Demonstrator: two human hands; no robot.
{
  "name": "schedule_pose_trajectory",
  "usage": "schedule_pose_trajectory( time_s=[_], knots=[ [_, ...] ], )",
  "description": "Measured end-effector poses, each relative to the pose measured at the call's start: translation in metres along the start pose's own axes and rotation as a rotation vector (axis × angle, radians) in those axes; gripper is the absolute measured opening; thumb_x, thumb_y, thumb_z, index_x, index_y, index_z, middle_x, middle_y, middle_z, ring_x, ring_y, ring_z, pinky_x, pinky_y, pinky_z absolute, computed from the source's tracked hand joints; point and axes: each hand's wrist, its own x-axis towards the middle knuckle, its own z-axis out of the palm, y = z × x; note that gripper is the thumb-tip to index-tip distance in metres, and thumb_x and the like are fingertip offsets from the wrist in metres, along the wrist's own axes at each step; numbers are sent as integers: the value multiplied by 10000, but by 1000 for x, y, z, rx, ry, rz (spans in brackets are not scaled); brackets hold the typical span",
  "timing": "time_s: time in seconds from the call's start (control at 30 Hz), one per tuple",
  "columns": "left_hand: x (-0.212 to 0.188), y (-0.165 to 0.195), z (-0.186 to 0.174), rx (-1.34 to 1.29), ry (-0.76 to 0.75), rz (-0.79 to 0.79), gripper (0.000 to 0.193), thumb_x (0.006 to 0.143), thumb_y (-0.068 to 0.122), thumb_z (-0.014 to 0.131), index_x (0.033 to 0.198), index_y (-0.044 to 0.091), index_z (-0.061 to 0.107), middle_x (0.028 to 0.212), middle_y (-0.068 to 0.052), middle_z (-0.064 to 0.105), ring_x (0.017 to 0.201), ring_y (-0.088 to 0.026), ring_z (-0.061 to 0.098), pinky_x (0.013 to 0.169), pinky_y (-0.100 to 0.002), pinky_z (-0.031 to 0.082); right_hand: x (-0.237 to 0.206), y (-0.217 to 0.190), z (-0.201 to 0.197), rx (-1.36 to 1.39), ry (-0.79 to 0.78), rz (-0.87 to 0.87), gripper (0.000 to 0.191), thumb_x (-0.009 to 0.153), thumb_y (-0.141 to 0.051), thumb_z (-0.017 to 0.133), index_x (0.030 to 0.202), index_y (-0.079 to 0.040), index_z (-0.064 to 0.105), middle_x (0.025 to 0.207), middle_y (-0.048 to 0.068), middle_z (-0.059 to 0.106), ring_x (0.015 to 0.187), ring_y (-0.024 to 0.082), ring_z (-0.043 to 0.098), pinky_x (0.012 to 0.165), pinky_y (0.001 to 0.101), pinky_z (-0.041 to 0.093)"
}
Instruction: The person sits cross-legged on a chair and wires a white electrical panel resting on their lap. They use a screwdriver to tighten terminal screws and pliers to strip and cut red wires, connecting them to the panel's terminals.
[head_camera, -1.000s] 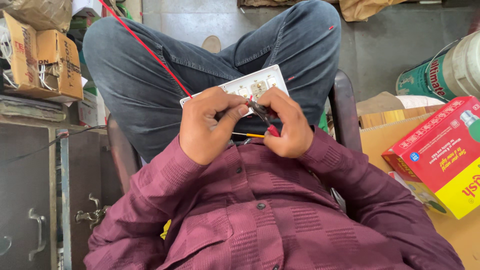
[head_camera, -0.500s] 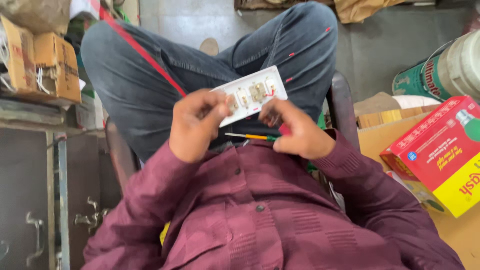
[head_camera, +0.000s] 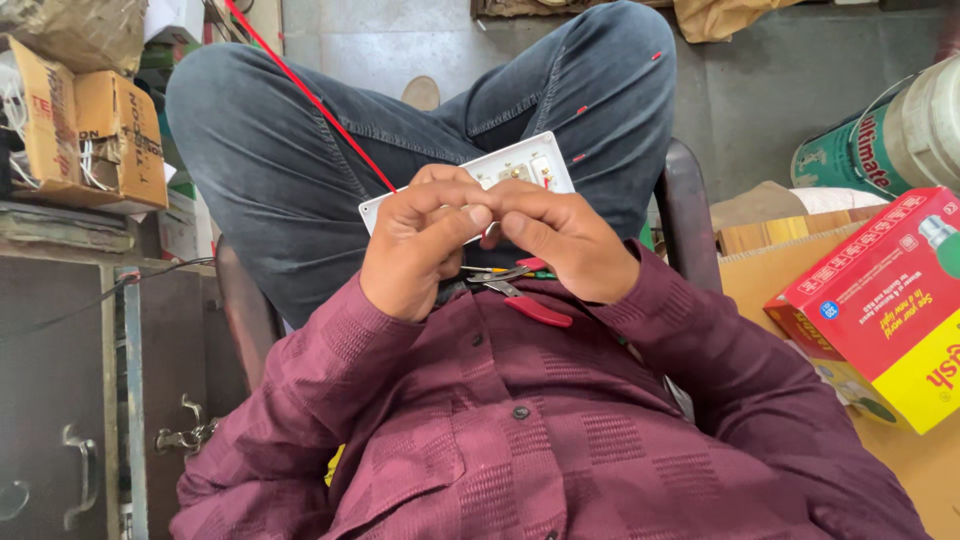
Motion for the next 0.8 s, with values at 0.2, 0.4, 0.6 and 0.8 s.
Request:
schedule_pose_trajectory(
  time_s=[0.2, 0.4, 0.6, 0.8],
  knots=[
    [1, 3, -3, 82, -39, -35, 92, 932, 10, 731, 1018, -22, 733, 1089, -14, 514, 731, -65, 546, 512, -202, 334, 5, 8, -1, 228, 16, 79, 144, 1022, -101, 741, 999, 18, 665, 950, 32, 636, 862, 97, 573, 781, 273, 461],
    [2, 5, -2, 105, -58, -61, 66, 906, 33, 743, 964, 0, 747, 1035, 4, 492, 746, -70, 604, 587, -217, 430, 3, -5, -4, 206, -13, 193, 90, 943, -103, 702, 1010, -55, 665, 930, -29, 647, 876, 37, 590, 803, 216, 485],
    [1, 5, -3, 223, -48, -69, 65, 907, 26, 757, 964, -7, 762, 970, -2, 494, 675, -39, 480, 533, -200, 338, 3, -10, -2, 99, -7, 82, 125, 955, -51, 778, 930, -4, 665, 943, 5, 639, 853, 66, 563, 762, 255, 460],
    [2, 5, 1, 206, -35, 1, 102, 925, 43, 752, 1009, -13, 761, 983, 16, 495, 684, -34, 459, 530, -201, 341, 2, -13, -8, 104, -22, 93, 71, 978, -75, 706, 1004, -10, 693, 1008, -4, 643, 929, 72, 580, 845, 250, 478]
  ],
)
